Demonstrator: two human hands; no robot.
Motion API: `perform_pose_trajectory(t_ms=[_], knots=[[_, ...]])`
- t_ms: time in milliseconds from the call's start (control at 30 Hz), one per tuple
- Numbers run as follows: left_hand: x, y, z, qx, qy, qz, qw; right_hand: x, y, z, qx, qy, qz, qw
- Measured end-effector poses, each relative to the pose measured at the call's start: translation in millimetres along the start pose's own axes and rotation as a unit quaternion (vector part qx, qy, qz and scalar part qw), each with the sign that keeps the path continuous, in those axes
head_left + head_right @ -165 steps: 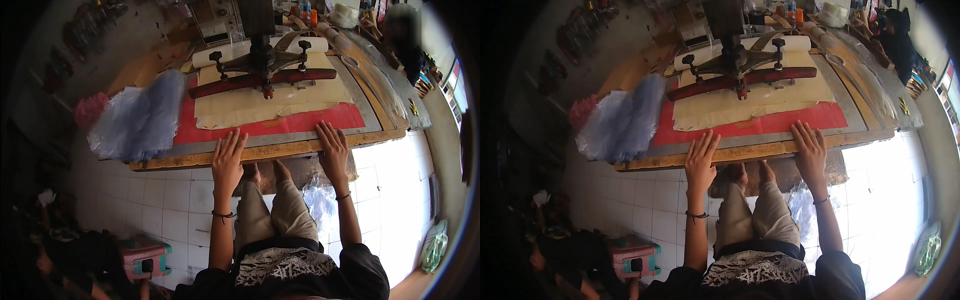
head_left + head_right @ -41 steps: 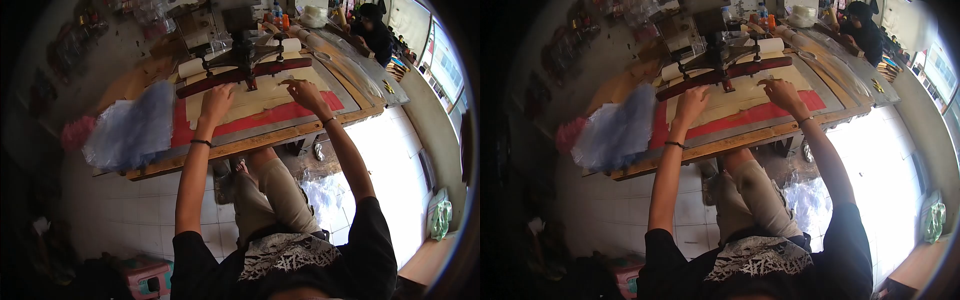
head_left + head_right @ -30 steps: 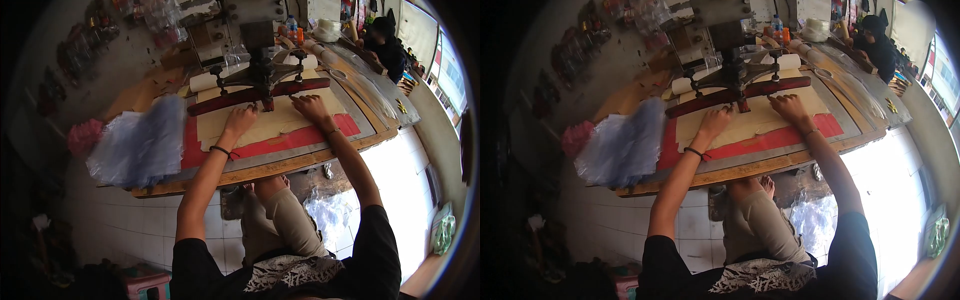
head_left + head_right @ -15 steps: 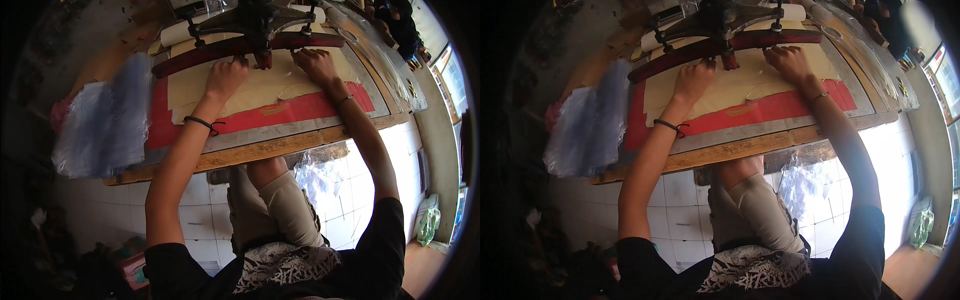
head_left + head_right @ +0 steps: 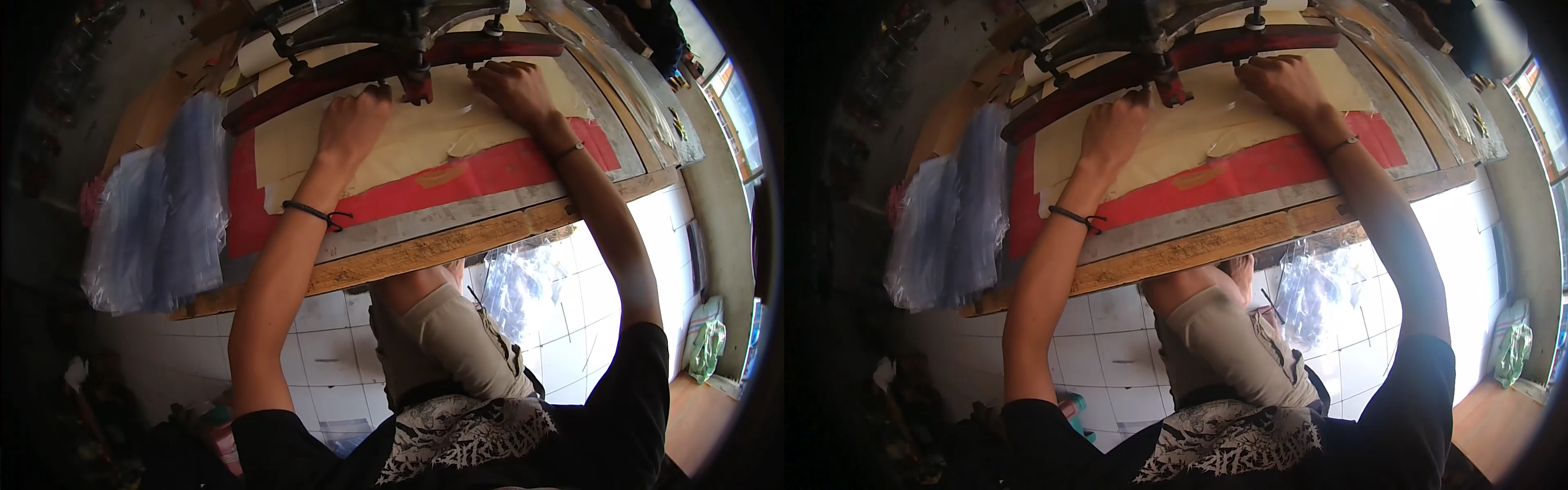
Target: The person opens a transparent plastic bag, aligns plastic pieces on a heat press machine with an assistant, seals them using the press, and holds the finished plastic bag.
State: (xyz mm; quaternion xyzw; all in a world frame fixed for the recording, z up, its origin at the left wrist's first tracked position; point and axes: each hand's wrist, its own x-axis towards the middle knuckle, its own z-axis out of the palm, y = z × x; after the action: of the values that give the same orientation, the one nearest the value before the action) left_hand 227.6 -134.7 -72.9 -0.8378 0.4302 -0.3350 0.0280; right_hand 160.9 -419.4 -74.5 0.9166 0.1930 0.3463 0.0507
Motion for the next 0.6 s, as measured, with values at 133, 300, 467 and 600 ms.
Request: perform_pose_trajectory(t_ms=[133, 300, 467, 600], knots=[[0.6, 2.5, -2.9, 0.016, -0.033, -0.006, 0.999, 1.2, 0.1, -0.6, 0.011, 0.011, -0.008, 1.0], [2.0, 3.2, -7.5, 0.0, -0.061, -0.012, 0.998, 0.7, -2.2, -3.3, -0.001, -0.004, -0.007, 1.0], [1.7, 3.0, -7.1, -0.009, -0.043, -0.015, 0.999, -0.3, 0.3, 1.3, 0.005, -0.018, -0.006, 1.0], [2.7, 2.6, -5.9, -0.007, -0.063, -0.011, 0.998, 0.3, -1.3, -1.0, -0.018, -0.019, -0.012, 1.0]])
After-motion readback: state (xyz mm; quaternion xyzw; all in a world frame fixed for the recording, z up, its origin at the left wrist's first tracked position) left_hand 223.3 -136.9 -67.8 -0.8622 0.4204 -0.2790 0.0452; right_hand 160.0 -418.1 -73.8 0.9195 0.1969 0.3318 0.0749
